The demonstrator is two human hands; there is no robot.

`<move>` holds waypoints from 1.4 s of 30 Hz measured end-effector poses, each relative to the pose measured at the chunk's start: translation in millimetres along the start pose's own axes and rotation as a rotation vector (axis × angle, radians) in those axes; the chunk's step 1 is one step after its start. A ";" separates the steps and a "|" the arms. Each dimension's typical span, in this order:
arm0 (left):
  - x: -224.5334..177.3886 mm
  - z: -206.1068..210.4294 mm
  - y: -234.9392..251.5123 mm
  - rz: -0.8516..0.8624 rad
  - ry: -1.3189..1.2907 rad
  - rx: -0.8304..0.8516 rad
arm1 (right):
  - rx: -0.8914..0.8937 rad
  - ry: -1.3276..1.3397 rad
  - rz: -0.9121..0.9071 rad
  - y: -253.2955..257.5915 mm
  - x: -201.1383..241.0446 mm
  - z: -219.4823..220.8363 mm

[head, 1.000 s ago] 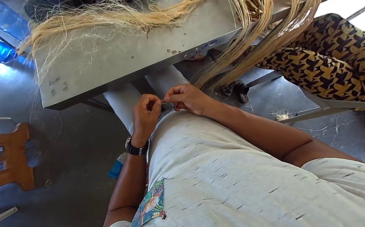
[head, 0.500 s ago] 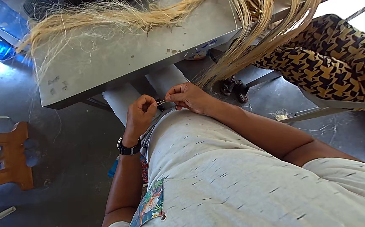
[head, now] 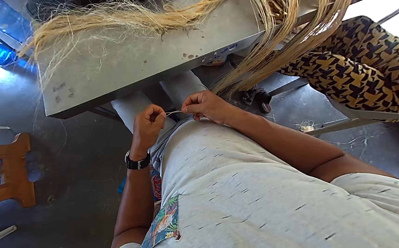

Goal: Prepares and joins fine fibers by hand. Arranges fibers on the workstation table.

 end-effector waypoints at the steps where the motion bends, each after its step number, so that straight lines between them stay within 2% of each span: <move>1: 0.8 -0.6 -0.5 0.005 -0.002 0.003 | -0.002 -0.016 -0.012 -0.3 0.4 -0.7; 8: 1.0 -0.9 -0.8 0.037 0.040 0.047 | -0.040 -0.176 -0.176 -0.6 15.0 -7.8; 13: 1.0 -4.7 1.3 0.054 0.079 0.040 | -0.078 -0.263 -0.165 -1.2 15.4 -10.6; 20: -20.1 8.3 6.7 0.169 0.336 0.034 | -0.112 -0.273 -0.174 -2.4 17.8 -10.5; 32: -10.5 14.2 10.0 0.106 0.388 0.017 | -0.024 -0.282 -0.157 -2.0 11.2 0.5; 36: -11.8 16.3 10.1 0.146 0.387 0.039 | -0.030 -0.305 -0.125 -1.2 8.7 -0.1; 42: -13.3 24.2 10.1 0.196 0.317 0.085 | -0.052 -0.277 -0.172 -2.1 12.7 -3.2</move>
Point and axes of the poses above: each hand's wrist, its own y-axis towards the middle knuckle, its own z-axis out of the palm, x = y × z, the point moved 8 cm from there along y, towards the middle knuckle, and after that the axes turned 8 degrees about z, right-handed, at the moved point
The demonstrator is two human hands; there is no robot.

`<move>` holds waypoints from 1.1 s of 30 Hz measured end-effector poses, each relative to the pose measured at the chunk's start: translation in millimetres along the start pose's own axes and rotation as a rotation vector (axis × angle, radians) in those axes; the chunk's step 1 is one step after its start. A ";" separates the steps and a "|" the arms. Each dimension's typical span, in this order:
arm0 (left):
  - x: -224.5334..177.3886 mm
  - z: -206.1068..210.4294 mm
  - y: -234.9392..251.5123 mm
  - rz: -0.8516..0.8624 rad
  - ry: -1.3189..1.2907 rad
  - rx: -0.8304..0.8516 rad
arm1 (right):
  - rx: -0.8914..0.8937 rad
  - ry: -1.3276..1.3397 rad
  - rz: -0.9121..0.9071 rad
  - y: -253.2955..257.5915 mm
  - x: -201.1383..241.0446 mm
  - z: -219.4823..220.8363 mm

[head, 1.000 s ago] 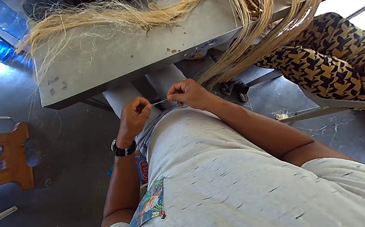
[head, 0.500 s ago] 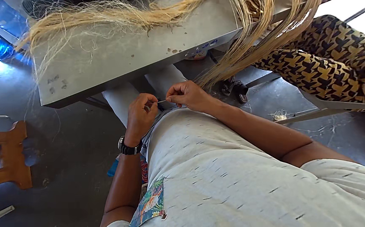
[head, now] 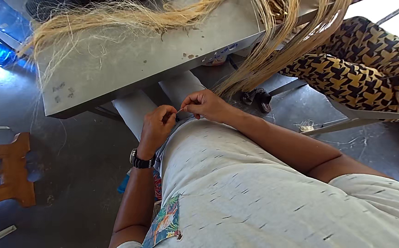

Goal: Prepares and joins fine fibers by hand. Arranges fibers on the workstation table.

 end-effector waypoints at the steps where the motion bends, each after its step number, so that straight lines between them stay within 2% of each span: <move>1: -0.5 0.5 -0.1 0.001 -0.005 0.001 | 0.002 0.004 0.002 -0.1 -0.3 0.1; 22: 6.2 -0.1 -1.4 -0.020 0.125 -0.036 | 0.093 -0.043 0.033 0.6 0.6 9.6; 26: 10.2 -3.2 -1.8 -0.028 0.077 -0.036 | 0.113 -0.053 -0.032 1.1 5.6 11.6; 33: 12.8 -6.9 -5.3 -0.061 -0.136 -0.019 | 0.100 -0.028 -0.022 0.4 2.5 9.2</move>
Point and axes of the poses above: each hand's wrist, its own y-axis towards the middle knuckle, its own z-axis out of the palm, x = y × z, the point moved 8 cm from there along y, towards the middle knuckle, and after that the axes turned 8 degrees about z, right-handed, at the moved point
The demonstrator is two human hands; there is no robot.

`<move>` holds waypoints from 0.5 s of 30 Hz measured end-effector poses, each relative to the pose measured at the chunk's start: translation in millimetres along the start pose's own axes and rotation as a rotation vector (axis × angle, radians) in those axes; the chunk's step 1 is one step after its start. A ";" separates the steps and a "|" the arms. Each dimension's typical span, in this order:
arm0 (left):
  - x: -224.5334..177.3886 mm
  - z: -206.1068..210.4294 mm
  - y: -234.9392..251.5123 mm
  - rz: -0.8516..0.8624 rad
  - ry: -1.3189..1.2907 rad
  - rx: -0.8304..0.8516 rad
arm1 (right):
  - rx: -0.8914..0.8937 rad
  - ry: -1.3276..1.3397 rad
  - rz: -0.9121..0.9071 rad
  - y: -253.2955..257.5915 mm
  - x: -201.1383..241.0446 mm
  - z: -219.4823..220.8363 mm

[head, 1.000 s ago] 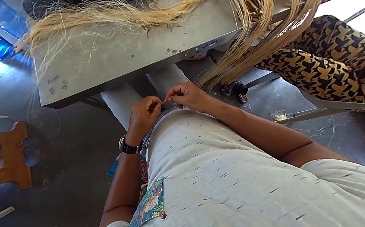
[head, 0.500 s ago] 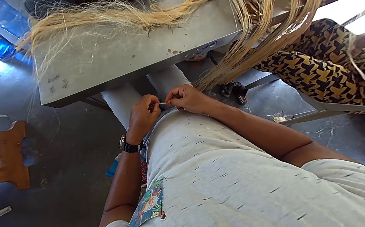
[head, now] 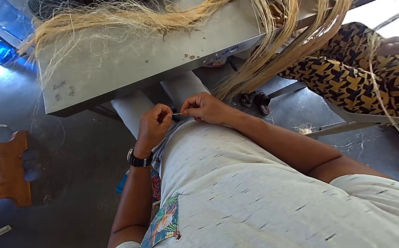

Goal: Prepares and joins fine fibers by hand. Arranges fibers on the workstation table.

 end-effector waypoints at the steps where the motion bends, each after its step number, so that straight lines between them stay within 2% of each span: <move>1: -0.4 0.7 0.4 0.004 -0.004 0.007 | -0.001 0.002 0.001 -0.1 -0.8 -0.3; 15: -1.0 1.5 -0.8 -0.014 -0.025 0.014 | 0.015 0.044 0.001 -2.8 -2.1 1.4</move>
Point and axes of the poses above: each hand's wrist, its own y-axis towards the middle knuckle, its own z-axis out of the palm, x = y × z, the point moved 8 cm from there along y, towards the middle knuckle, and after that the axes turned 8 degrees about z, right-handed, at the moved point
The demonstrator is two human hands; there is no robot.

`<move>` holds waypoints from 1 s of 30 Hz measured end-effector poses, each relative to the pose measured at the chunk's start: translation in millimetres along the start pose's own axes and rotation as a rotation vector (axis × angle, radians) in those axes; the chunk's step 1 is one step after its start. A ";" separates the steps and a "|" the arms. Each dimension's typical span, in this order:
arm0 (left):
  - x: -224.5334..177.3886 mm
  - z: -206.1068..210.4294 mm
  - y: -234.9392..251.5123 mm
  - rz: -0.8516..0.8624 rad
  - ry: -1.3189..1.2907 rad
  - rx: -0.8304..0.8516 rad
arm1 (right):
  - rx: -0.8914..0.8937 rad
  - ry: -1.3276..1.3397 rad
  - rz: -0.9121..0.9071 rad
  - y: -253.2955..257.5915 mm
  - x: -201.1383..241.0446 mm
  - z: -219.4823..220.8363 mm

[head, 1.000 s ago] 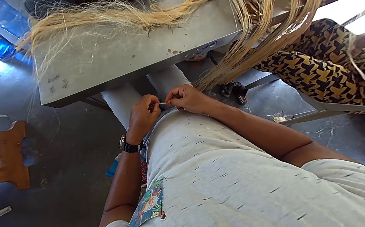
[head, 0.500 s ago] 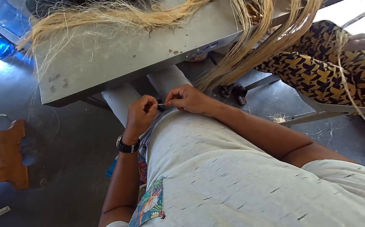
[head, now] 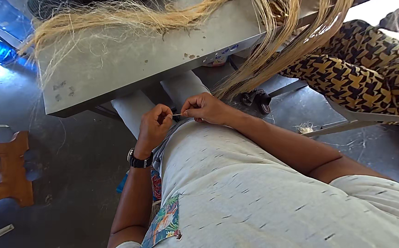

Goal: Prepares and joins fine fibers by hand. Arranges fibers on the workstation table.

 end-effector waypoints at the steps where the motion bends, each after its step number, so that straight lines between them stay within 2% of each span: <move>1: 0.3 1.0 -0.1 0.001 0.006 0.001 | 0.003 0.007 0.000 -0.1 -0.5 0.1; 9: -1.4 8.2 0.2 0.019 0.238 0.018 | 0.067 -0.014 -0.091 2.3 0.3 9.0; 17: 4.0 14.1 1.5 0.024 0.245 0.021 | 0.083 0.019 -0.105 5.7 -5.6 7.5; 21: 14.1 2.5 -2.2 -0.032 0.020 -0.015 | 0.001 0.134 -0.005 3.6 -8.9 1.5; 26: 20.6 -19.7 -2.4 -0.066 -0.189 -0.219 | -0.141 0.416 0.117 -0.5 -13.3 -10.4; 30: 22.0 -4.1 3.6 -0.131 -0.354 -0.267 | -0.131 0.542 0.124 3.0 -15.7 -11.1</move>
Point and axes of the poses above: each hand's wrist, its own y-axis towards the middle knuckle, its own z-axis out of the palm, x = y × z, the point moved 8 cm from there along y, towards the middle knuckle, and after that the axes turned 8 degrees about z, right-handed, at the moved point
